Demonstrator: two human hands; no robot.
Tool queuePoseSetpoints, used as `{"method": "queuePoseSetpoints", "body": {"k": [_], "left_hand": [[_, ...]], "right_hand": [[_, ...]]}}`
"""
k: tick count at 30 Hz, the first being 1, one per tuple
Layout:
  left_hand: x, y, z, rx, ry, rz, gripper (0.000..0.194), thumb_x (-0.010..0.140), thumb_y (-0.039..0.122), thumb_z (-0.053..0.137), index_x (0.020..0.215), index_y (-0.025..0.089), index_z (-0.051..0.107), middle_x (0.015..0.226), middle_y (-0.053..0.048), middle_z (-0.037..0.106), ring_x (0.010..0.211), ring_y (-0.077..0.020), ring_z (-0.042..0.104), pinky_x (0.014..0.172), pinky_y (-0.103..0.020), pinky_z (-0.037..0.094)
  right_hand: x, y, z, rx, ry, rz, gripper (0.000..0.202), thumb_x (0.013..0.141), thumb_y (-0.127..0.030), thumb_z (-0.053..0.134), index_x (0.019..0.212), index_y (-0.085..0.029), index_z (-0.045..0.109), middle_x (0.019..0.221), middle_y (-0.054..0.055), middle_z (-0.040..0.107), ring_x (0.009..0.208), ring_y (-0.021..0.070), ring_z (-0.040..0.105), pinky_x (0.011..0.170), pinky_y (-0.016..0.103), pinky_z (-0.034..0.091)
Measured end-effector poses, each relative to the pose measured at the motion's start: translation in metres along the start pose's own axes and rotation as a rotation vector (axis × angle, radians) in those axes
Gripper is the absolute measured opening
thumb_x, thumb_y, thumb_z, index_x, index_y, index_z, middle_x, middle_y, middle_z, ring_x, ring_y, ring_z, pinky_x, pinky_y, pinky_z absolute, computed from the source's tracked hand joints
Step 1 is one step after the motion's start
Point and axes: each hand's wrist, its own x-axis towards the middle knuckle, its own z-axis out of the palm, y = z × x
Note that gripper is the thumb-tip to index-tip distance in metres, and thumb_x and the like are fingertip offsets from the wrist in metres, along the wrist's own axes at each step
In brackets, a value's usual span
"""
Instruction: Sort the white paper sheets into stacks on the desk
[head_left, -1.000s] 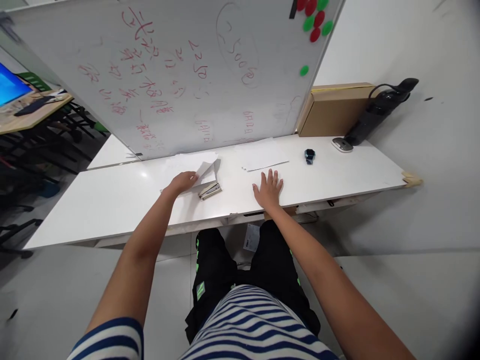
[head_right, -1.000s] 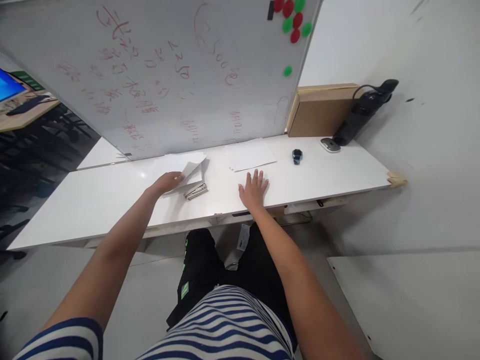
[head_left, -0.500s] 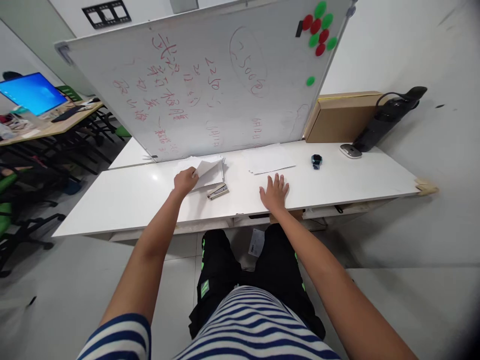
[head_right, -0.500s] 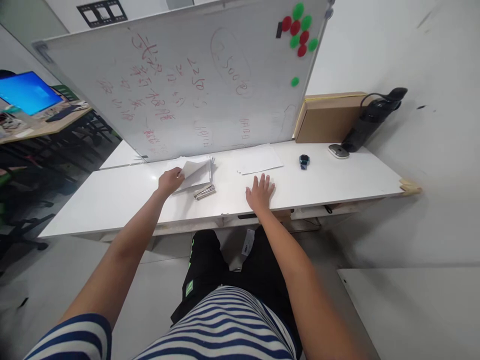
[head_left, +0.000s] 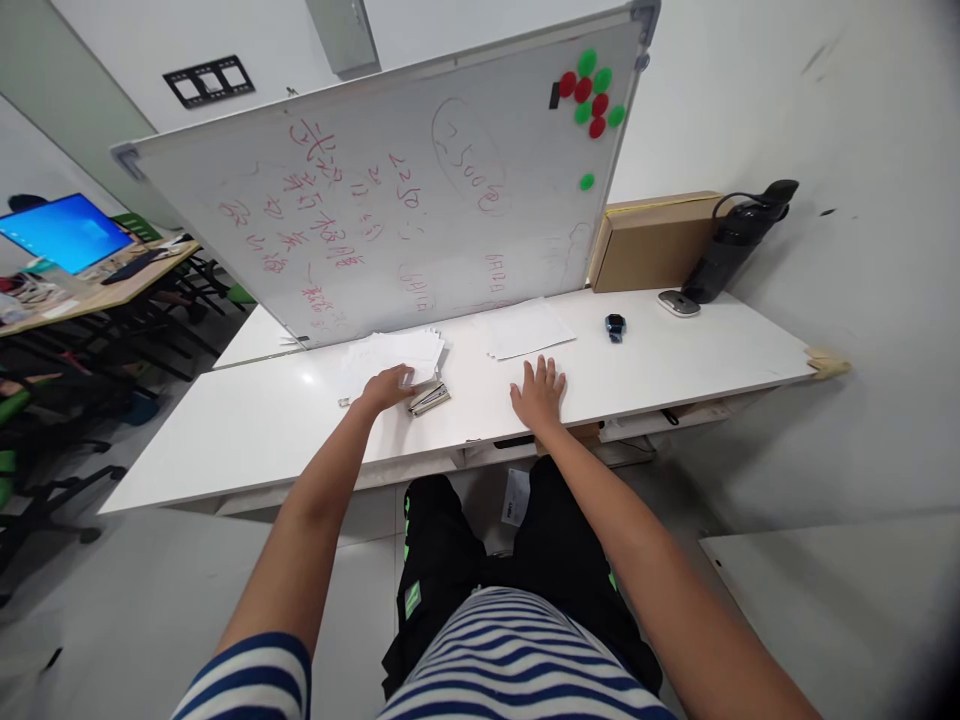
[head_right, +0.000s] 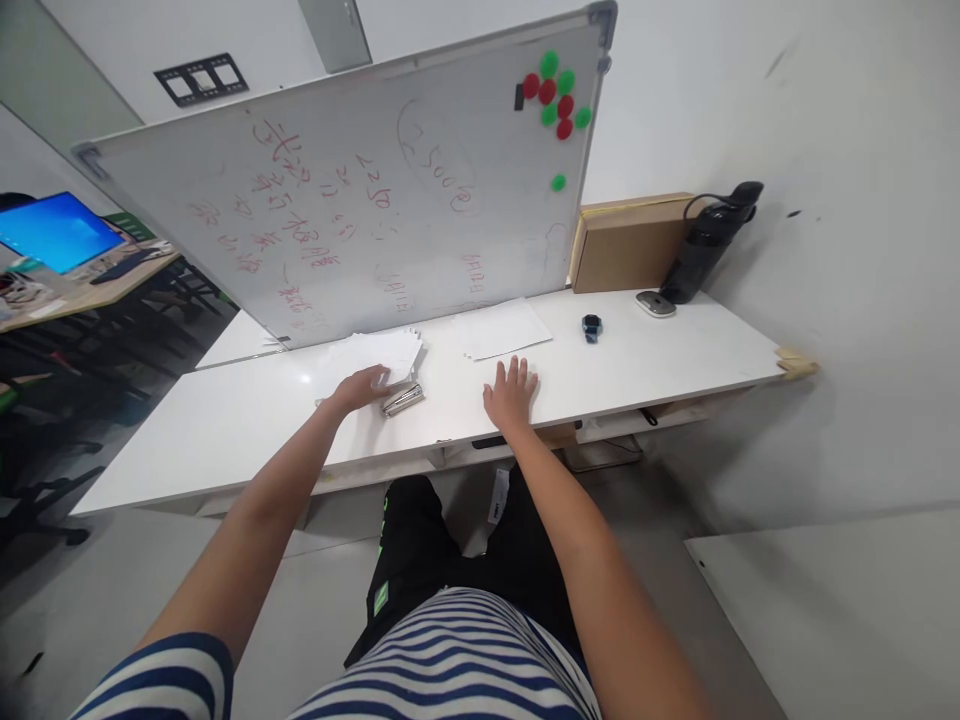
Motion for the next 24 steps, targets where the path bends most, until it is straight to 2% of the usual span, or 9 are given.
{"method": "queuePoseSetpoints", "body": {"k": [3,6,10,14,18,21,23,24], "left_hand": [[-0.001,-0.001,-0.002,-0.034,-0.004,-0.006,0.051,0.083,0.052,0.052,0.128,0.029,0.052,0.134,-0.005,0.055,0.113,-0.0258,0.055,0.09,-0.033,0.042],[-0.003,0.0,-0.005,-0.071,-0.002,-0.058,0.046,0.088,0.051,0.042,0.123,0.024,0.056,0.125,-0.009,0.06,0.109,-0.0266,0.056,0.087,-0.033,0.042],[-0.006,0.004,-0.011,-0.087,0.045,-0.162,0.044,0.093,0.048,0.03,0.104,0.019,0.062,0.106,-0.013,0.066,0.096,-0.0279,0.06,0.075,-0.033,0.043],[-0.017,0.011,-0.022,-0.141,0.298,-0.249,0.039,0.095,0.042,0.028,0.093,0.02,0.06,0.092,-0.013,0.067,0.088,-0.0265,0.061,0.068,-0.031,0.04],[-0.052,0.027,-0.032,-0.256,0.6,-0.32,0.041,0.097,0.041,0.024,0.097,0.018,0.059,0.085,-0.012,0.067,0.081,-0.0252,0.062,0.064,-0.03,0.039],[-0.092,0.057,-0.019,-0.265,0.76,-0.278,0.044,0.098,0.041,0.023,0.103,0.016,0.06,0.087,-0.013,0.068,0.082,-0.0248,0.063,0.067,-0.031,0.042],[-0.117,0.085,0.004,-0.2,0.761,-0.116,0.039,0.097,0.036,0.029,0.102,0.014,0.062,0.089,-0.014,0.069,0.087,-0.0247,0.064,0.074,-0.033,0.044],[-0.127,0.101,0.019,-0.165,0.726,0.033,0.034,0.095,0.032,0.034,0.105,0.015,0.062,0.095,-0.014,0.069,0.093,-0.0241,0.064,0.079,-0.033,0.045]], "right_hand": [[0.0,0.001,0.001,0.0,0.019,-0.006,0.058,0.091,-0.038,0.039,0.141,-0.01,0.033,0.152,0.021,0.02,0.141,0.0365,0.006,0.108,0.059,0.008],[0.0,0.001,0.001,0.004,0.025,-0.004,0.058,0.091,-0.038,0.039,0.141,-0.01,0.033,0.152,0.022,0.021,0.141,0.0367,0.006,0.108,0.059,0.008],[0.0,0.001,0.0,0.02,0.006,-0.004,0.057,0.09,-0.038,0.039,0.14,-0.01,0.034,0.152,0.022,0.021,0.141,0.0368,0.006,0.107,0.06,0.008],[-0.001,0.0,-0.001,0.036,0.012,-0.011,0.056,0.091,-0.037,0.038,0.14,-0.01,0.035,0.152,0.022,0.022,0.141,0.0362,0.008,0.107,0.061,0.009],[0.001,0.001,-0.006,0.132,0.07,-0.037,0.054,0.09,-0.036,0.041,0.137,-0.009,0.039,0.15,0.022,0.027,0.141,0.0358,0.012,0.108,0.061,0.01],[-0.004,-0.001,-0.015,0.379,0.089,-0.061,0.052,0.089,-0.04,0.043,0.133,-0.012,0.046,0.148,0.019,0.033,0.14,0.0325,0.019,0.11,0.057,0.016],[-0.018,-0.007,-0.022,0.693,0.054,0.006,0.052,0.089,-0.047,0.043,0.131,-0.017,0.047,0.145,0.016,0.04,0.136,0.0289,0.031,0.109,0.051,0.026],[-0.029,-0.012,-0.026,0.888,0.0,0.078,0.054,0.089,-0.052,0.042,0.132,-0.02,0.046,0.142,0.014,0.044,0.131,0.0273,0.039,0.106,0.048,0.034]]}}
